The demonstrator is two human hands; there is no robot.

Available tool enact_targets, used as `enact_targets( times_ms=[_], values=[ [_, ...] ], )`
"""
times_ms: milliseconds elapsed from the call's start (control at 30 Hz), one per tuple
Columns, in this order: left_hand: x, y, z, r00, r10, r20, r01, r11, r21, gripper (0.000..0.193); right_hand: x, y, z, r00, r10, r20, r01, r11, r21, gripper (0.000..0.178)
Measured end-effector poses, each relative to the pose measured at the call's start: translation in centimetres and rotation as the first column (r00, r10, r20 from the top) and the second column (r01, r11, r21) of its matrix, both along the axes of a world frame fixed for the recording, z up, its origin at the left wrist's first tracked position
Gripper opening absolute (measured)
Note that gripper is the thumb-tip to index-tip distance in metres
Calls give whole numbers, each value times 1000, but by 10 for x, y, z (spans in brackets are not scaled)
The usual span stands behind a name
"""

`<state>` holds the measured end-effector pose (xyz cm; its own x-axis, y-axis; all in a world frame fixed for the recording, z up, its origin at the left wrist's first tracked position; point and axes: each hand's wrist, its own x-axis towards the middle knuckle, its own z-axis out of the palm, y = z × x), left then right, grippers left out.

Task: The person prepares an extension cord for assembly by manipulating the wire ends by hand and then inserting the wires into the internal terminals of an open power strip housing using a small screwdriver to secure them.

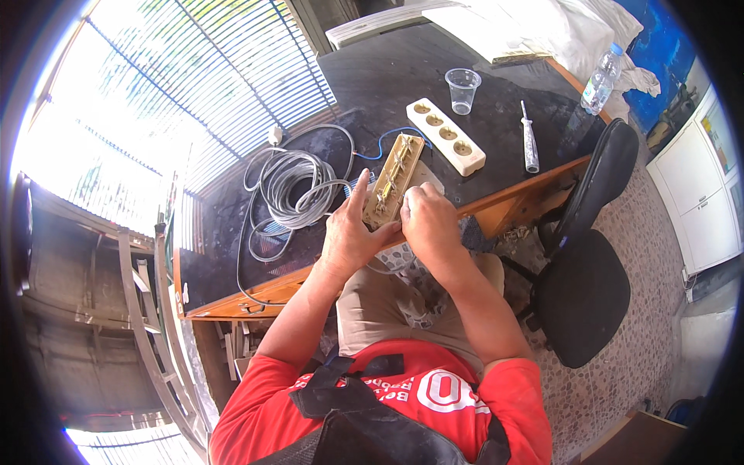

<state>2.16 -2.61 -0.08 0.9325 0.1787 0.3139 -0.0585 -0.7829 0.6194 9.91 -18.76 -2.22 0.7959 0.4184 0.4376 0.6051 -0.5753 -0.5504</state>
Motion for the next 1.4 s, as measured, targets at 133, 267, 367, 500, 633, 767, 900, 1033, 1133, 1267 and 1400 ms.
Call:
enact_targets(
  times_ms=[133, 267, 367, 500, 633, 767, 900, 1033, 1133, 1267, 1400],
  values=[
    [1, 1, 1, 999, 21, -49, -22, 1000, -3, 111, 0, 4, 2, 1000, 8, 15, -8, 998, -57, 10],
    [0, 3, 1, 998, 21, -53, -21, 1000, -9, 111, 1, 6, 0, 1000, 10, 17, -9, 997, -72, 10],
    [0, 3, 3, 997, 24, -79, -24, 1000, -10, 111, 0, 8, -1, 1000, 7, 22, -6, 998, -64, 10],
    [1, 3, 4, 996, 20, -86, -21, 1000, -15, 111, 0, 9, -2, 999, 8, 48, -5, 999, -49, 11],
    [1, 3, 5, 995, 17, -97, -19, 1000, -18, 111, 0, 9, -4, 998, 15, 62, -13, 999, -36, 10],
    [1, 4, 4, 995, 15, -95, -16, 1000, -14, 111, 1, 10, -5, 999, 17, 48, -17, 1000, -16, 10],
    [2, 4, 2, 996, 6, -89, -7, 1000, -16, 111, 4, 11, -10, 999, 17, 33, -19, 999, 47, 8],
    [1, 4, 4, 998, 3, -68, -3, 1000, -1, 112, 9, 9, -13, 999, 29, -21, -27, 994, 105, 9],
    [0, 4, 1, 1000, -17, 0, 17, 1000, -1, 110, 8, 10, -11, 998, 39, -50, -33, 994, 108, 9],
    [0, 3, 3, 999, -24, -24, 24, 1000, 5, 109, 8, 12, -12, 999, 1, -53, 5, 993, 118, 9],
    [0, 5, -3, 1000, -31, 4, 30, 999, 19, 110, 12, 13, -10, 998, 18, -61, -13, 997, 78, 10]
  ],
)
